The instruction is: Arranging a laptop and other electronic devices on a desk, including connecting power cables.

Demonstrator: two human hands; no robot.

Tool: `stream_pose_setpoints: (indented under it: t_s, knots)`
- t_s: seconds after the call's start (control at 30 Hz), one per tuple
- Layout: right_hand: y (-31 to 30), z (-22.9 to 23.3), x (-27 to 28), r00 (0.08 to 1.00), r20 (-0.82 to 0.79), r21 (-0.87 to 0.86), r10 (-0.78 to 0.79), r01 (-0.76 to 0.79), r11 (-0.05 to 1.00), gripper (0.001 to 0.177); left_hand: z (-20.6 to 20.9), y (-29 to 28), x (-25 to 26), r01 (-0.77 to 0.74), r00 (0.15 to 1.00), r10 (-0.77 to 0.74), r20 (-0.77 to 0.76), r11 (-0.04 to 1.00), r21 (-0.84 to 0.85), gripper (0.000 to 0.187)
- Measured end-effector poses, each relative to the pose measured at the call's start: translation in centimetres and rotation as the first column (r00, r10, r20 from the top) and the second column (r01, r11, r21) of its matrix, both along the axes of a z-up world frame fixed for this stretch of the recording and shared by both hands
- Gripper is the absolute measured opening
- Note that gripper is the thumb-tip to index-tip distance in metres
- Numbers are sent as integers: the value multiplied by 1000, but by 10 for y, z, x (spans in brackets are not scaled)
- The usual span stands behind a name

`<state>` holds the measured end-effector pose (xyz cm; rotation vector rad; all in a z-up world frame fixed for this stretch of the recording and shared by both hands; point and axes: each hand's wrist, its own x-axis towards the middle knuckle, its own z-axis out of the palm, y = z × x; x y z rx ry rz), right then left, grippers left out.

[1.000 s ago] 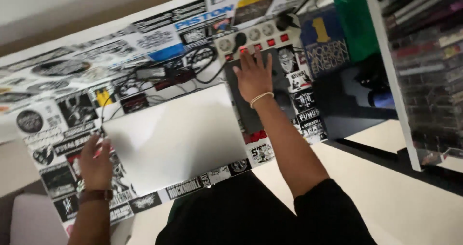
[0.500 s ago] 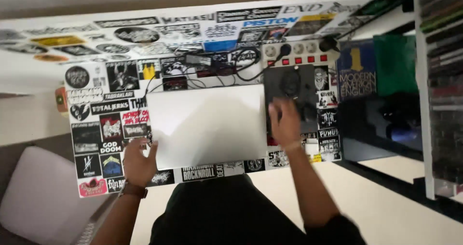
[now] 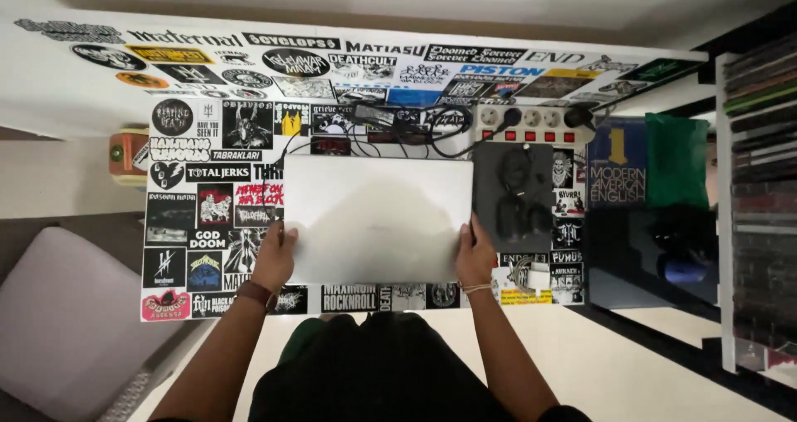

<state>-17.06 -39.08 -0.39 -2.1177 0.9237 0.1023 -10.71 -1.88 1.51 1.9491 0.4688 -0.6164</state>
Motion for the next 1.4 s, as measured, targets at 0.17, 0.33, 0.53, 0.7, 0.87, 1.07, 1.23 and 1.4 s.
stream_pose_setpoints:
  t_s: [0.17, 0.33, 0.53, 0.7, 0.87, 1.07, 1.23, 1.4]
  knots:
    - [-1, -15, 13, 982, 190, -6, 16, -15, 1000, 47, -13, 6, 9, 19, 998, -14, -65, 997, 81, 49]
    - [-7, -25, 17, 977, 209, -24, 44, -40, 999, 46, -6, 5, 20, 30, 999, -27, -35, 996, 81, 50]
    - [34, -16, 6, 669, 343, -571, 659, -408, 712, 62, 5, 8, 20, 226, 974, -222, -47, 930, 289, 55]
    - [57, -34, -8, 94, 211, -759, 973, -611, 224, 39, 25, 2, -1, 353, 928, -364, -76, 799, 488, 58]
    - [60, -45, -8, -51, 164, -793, 985, -601, 101, 22, -28, 4, -24, 352, 922, -378, -89, 719, 599, 74]
    - [80, -31, -7, -166, 142, -820, 976, -572, 22, 17, 57, -17, -34, 506, 802, -582, -132, 545, 669, 95]
    - [98, 3, -2, -191, 91, -871, 977, -492, -15, 17, 34, -9, -47, 518, 755, -643, -129, 464, 718, 99]
    - [116, 2, -4, -175, 53, -927, 983, -375, -17, 20, 47, -7, -55, 588, 716, -663, -219, 405, 700, 109]
